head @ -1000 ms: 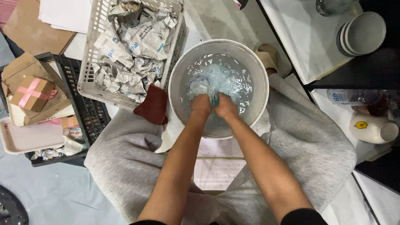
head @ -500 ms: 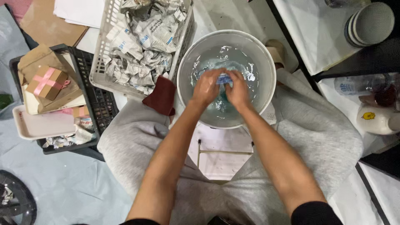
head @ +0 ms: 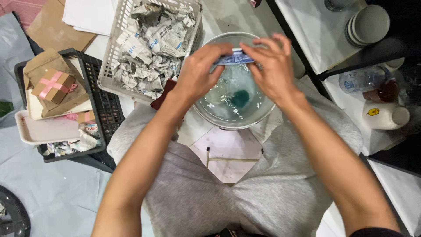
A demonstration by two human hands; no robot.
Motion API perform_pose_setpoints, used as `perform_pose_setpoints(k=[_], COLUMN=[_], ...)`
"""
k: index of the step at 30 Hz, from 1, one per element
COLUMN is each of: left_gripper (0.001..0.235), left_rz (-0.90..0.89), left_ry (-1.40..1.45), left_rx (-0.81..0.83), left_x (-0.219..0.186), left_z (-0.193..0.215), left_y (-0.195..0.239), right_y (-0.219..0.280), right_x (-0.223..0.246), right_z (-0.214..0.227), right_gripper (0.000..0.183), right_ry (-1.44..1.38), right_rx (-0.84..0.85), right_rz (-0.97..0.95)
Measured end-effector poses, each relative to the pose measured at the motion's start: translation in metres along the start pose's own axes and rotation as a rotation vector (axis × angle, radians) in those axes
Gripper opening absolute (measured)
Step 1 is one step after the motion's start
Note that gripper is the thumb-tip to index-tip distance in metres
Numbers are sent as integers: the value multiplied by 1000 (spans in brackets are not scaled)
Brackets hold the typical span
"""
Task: The person washes various ceramic dishes, including bowls, cups, and plates, by hand in a white bucket filled with water. They scrub each item, rinse it, and place it on a nearby shelf to dry.
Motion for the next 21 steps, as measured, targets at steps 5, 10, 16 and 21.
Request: perform_pose_setpoints(k=[5,10,16,21], left_gripper=[38,38,41,29], left_rz=[-104,-152,-247,-368], left_ry=[-24,-19,-4,-86], left_rx=[-66,-159,-187,-272], left_x=[-28,-30,-39,-63], left_z=[31,33,42,50], left_y=[-10,-13,-25,-42], right_y=[0,-3,-10,-9], right_x=[28,36,41,43], right_z=[49,57,63,79], right_gripper=[48,52,42,30], right_ry=[-4,-46,-96,-149], right_rx=[-64,-114,-228,-306], right_rz=[85,94,239,265])
Point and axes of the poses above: each hand's wrist, its own y-axis away from the middle knuckle, its own z-axis out of the back of the hand, x = y × z, the point moved 4 cm from there along -y, towards the middle knuckle, and after that the axes turned 13 degrees about -z, right-handed, at the moved point
